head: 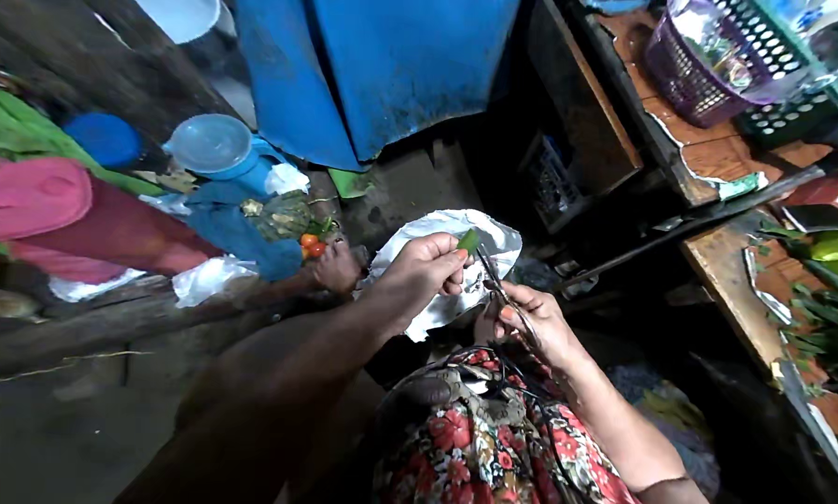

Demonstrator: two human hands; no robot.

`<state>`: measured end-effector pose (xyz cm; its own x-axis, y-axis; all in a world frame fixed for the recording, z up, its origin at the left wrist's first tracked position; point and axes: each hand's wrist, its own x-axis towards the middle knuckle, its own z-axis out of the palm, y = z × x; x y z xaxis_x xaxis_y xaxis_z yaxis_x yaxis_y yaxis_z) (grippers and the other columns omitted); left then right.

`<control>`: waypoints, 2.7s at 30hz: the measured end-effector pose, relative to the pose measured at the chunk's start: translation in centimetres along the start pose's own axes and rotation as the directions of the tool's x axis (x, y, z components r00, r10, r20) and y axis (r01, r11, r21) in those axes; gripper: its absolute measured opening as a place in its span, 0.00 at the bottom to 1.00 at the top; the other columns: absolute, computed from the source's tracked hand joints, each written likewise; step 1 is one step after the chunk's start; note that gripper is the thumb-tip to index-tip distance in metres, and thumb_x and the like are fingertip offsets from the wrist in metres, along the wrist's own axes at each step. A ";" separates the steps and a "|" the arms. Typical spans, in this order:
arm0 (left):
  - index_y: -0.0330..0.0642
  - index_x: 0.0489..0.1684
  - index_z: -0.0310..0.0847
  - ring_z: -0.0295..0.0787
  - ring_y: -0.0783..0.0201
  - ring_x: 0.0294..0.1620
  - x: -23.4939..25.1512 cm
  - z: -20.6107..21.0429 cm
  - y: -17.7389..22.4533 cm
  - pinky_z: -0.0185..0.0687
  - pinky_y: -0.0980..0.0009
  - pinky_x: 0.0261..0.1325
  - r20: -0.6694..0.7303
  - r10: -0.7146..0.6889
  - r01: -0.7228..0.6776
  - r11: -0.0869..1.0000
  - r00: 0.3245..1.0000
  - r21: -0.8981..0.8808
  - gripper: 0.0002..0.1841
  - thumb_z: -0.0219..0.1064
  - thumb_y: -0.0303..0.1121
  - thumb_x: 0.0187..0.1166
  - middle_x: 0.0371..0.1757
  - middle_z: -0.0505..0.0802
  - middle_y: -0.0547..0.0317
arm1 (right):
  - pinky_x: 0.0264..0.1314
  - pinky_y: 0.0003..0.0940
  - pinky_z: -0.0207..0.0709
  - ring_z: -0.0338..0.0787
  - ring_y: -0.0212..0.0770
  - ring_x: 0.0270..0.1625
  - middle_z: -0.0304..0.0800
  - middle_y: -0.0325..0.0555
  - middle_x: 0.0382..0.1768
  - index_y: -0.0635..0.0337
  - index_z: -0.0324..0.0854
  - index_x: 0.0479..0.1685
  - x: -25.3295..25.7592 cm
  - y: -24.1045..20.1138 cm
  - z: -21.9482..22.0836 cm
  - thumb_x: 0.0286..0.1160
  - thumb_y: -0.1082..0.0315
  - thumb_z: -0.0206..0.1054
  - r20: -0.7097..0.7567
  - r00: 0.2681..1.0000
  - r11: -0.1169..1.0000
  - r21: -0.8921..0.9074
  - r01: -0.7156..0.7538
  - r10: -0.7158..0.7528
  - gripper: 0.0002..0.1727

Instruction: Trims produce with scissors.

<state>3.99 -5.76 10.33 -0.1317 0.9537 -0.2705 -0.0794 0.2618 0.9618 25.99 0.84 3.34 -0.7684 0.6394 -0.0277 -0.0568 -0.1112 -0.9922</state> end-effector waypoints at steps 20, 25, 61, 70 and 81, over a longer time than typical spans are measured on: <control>0.37 0.30 0.80 0.70 0.75 0.18 0.3 -0.4 -0.3 0.66 0.81 0.24 0.120 -0.049 0.035 0.993 0.992 0.112 0.13 0.55 0.25 0.88 0.19 0.78 0.64 | 0.30 0.21 0.82 0.85 0.26 0.27 0.92 0.38 0.35 0.73 0.80 0.66 0.1 -0.3 0.5 0.83 0.66 0.66 -0.018 0.998 0.998 -0.015 -0.058 0.058 0.21; 0.37 0.32 0.80 0.70 0.73 0.19 0.2 -0.3 0.1 0.66 0.80 0.26 0.093 -0.085 0.073 0.988 0.992 0.134 0.13 0.54 0.26 0.90 0.20 0.76 0.63 | 0.28 0.21 0.81 0.84 0.26 0.25 0.91 0.39 0.34 0.73 0.81 0.63 0.1 0.0 0.6 0.82 0.69 0.67 -0.052 0.998 0.999 0.018 -0.039 0.040 0.18; 0.37 0.39 0.81 0.78 0.72 0.26 -0.2 -1.4 0.8 0.76 0.79 0.34 0.084 -0.088 0.071 0.980 0.993 0.184 0.12 0.51 0.23 0.89 0.26 0.81 0.61 | 0.35 0.23 0.84 0.87 0.28 0.30 0.91 0.39 0.35 0.72 0.81 0.61 0.0 0.0 0.3 0.80 0.63 0.70 -0.067 0.997 0.997 -0.061 -0.042 0.038 0.21; 0.34 0.38 0.83 0.76 0.74 0.22 0.3 -0.6 -0.4 0.73 0.81 0.29 0.105 -0.095 0.066 0.966 0.990 0.251 0.11 0.56 0.26 0.89 0.25 0.82 0.61 | 0.33 0.21 0.83 0.86 0.25 0.29 0.90 0.35 0.34 0.70 0.81 0.65 0.2 -0.6 1.0 0.79 0.60 0.70 -0.030 0.999 0.984 -0.170 -0.045 0.041 0.23; 0.37 0.40 0.82 0.74 0.78 0.23 0.3 -0.8 1.0 0.72 0.84 0.30 0.102 -0.205 0.170 0.946 0.973 0.277 0.09 0.57 0.28 0.89 0.27 0.81 0.67 | 0.32 0.21 0.83 0.86 0.25 0.29 0.91 0.35 0.34 0.66 0.82 0.65 0.3 -1.2 1.2 0.80 0.60 0.70 -0.067 0.994 0.980 -0.174 -0.093 0.082 0.22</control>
<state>3.05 -5.30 11.17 -0.0109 0.8899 -0.4560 0.1764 0.4505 0.8752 25.06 0.26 4.66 -0.7258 0.6778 -0.1172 0.1264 -0.0361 -0.9913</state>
